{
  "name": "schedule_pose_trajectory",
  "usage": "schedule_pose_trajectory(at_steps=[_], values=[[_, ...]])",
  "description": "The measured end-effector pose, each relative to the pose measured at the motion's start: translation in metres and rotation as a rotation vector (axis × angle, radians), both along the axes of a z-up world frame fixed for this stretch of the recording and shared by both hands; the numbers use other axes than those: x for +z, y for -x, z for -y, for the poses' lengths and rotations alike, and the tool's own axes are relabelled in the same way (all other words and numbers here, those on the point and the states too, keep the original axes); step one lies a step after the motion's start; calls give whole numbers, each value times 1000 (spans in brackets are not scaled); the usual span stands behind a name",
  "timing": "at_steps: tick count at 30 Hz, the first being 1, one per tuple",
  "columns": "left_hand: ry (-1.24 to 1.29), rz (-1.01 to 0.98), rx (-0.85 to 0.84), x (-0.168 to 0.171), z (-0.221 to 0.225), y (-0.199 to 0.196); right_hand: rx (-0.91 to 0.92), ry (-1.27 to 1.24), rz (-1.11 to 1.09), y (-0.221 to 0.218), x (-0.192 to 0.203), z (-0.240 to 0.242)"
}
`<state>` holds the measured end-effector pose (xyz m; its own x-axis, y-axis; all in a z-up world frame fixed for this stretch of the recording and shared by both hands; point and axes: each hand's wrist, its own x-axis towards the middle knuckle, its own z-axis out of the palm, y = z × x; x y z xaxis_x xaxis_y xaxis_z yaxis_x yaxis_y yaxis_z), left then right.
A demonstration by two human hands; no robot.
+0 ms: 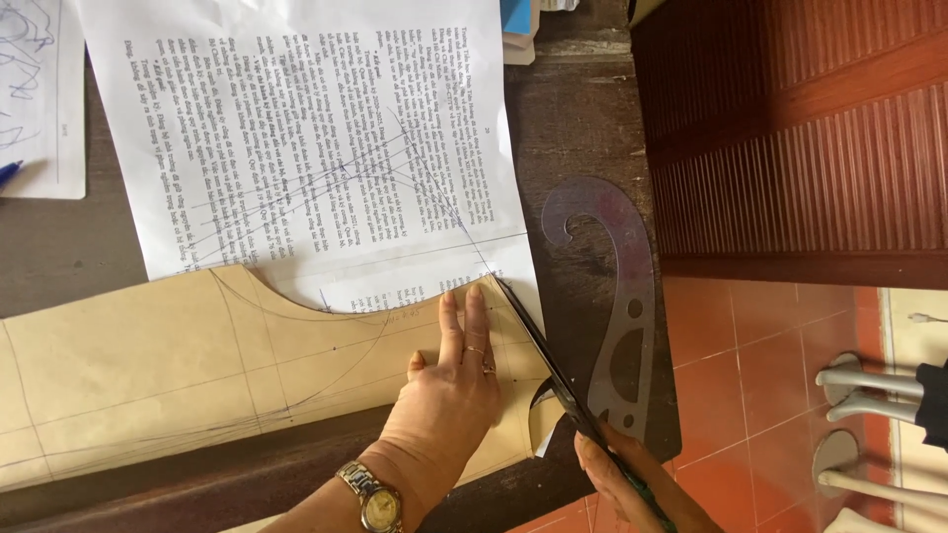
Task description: Tracing and cutting out a paper garment pattern using a pen, ruler, and large scissors on a work table.
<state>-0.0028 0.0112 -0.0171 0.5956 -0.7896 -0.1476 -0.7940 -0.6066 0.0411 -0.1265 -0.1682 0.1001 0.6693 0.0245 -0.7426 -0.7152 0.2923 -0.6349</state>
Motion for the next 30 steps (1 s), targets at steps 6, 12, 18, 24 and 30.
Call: schedule_pose_trajectory(at_steps=[6, 12, 18, 24, 30], values=[[33, 65, 57, -5, 0, 4, 375, 348, 106, 31, -63, 51], [-66, 26, 4, -5, 1, 4, 59, 262, -194, -23, 1, -9], [-54, 47, 7, 0, -1, 2, 82, 322, -196, -22, 0, -11], [-28, 68, 18, 1, -1, 1, 444, 622, -68, -23, 3, -13], [-109, 131, -47, -1, -1, -1, -436, -640, 106, 1, -38, 13]])
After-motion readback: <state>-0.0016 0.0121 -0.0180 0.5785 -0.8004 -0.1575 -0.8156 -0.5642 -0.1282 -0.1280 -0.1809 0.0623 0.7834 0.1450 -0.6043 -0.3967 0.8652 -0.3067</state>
